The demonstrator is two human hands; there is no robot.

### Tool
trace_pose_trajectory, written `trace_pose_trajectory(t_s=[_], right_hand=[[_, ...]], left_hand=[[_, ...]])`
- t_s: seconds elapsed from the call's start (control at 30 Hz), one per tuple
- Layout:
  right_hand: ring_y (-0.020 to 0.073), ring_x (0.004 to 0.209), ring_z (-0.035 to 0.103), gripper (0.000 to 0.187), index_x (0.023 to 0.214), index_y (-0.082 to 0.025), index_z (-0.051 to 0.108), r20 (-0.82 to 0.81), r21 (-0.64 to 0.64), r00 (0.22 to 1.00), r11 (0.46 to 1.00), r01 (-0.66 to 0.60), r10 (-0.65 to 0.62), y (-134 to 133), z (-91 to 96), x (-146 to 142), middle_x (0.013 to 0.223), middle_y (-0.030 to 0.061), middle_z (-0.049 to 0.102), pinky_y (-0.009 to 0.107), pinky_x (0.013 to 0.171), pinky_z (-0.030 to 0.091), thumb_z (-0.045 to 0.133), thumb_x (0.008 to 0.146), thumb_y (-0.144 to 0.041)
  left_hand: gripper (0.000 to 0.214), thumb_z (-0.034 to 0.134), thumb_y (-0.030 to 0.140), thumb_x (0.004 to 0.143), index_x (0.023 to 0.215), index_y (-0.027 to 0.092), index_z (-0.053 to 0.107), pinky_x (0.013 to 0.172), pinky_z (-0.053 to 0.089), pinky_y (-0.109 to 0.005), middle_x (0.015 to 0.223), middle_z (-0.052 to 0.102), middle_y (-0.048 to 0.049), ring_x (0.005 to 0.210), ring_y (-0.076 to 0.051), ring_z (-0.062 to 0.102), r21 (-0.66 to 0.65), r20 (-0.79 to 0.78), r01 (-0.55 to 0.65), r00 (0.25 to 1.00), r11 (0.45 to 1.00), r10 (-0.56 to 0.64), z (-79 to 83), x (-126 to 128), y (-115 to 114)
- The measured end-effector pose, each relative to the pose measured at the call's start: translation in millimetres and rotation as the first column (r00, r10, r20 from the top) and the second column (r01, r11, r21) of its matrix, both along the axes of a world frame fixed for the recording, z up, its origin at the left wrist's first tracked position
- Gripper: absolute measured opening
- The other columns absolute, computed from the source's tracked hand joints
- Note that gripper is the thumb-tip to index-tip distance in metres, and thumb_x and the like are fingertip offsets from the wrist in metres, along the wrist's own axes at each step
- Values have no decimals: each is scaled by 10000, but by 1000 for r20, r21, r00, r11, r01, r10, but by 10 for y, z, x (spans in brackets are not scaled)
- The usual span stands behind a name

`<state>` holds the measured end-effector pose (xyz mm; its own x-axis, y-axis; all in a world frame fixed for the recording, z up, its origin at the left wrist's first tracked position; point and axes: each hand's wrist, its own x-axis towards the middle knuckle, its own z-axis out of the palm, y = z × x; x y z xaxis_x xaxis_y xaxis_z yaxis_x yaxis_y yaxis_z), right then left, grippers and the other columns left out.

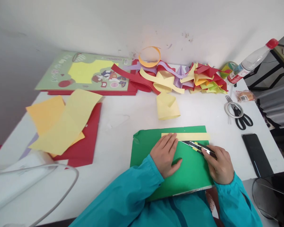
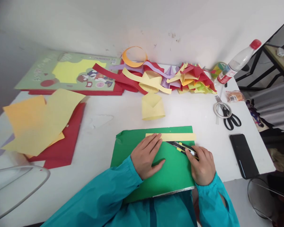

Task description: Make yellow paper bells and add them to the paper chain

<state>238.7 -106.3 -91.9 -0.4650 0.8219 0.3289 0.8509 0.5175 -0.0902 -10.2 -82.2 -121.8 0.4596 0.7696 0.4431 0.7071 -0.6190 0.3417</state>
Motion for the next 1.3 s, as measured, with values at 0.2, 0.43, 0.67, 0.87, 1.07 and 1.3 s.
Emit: trace_pose_trajectory(t_s=[0.2,0.43,0.67,0.87,1.07,1.3], right_hand=[[254,989,495,430,1180,-247,584,26,46,998,998,50,-51,52,-18,-30,1106,119,562,388,771,426,485,805,-62],[252,985,494,371,1143,-219,603,-1,35,999,999,40,-40,70,-30,-49,1099,123,564,384,775,427,498,817,-77],[244,987,497,414,1182,-252,588,12,38,1000,999,10,-10,115,-45,-81,1098,114,572,381,780,433,501,813,-85],[251,993,493,441,1206,-271,573,5,11,1000,1000,15,-15,102,-11,-41,1094,110,575,399,784,428,460,824,-82],[249,1016,493,492,1221,-274,557,-20,-72,1000,997,-17,15,85,16,60,1128,102,556,402,803,434,464,791,-53],[241,996,502,428,1198,-260,580,-59,-26,998,999,-23,21,168,-32,-85,1098,108,569,396,793,444,487,816,-90]], left_hand=[[566,542,270,738,1217,-20,452,995,401,-534,1347,410,-294,1330,-377,270,-5,54,37,998,999,-37,12,8,-9],[486,544,299,753,1126,-13,554,914,487,-491,1185,568,-267,1136,-360,511,74,-61,-43,997,996,48,87,-28,19],[485,537,302,760,1127,-14,572,922,491,-472,1186,584,-251,1132,-350,522,72,-76,-51,995,996,57,80,-29,16],[535,522,301,767,1211,3,521,931,477,-489,1209,573,-243,1165,-352,496,41,-45,-60,997,997,62,66,-23,6],[503,544,303,754,1123,-38,574,925,488,-469,1192,575,-267,1134,-360,517,72,-77,-52,995,996,58,82,-21,14],[551,519,308,774,1237,10,504,940,473,-493,1226,563,-242,1176,-352,489,27,-30,-52,998,998,53,43,-30,3]])
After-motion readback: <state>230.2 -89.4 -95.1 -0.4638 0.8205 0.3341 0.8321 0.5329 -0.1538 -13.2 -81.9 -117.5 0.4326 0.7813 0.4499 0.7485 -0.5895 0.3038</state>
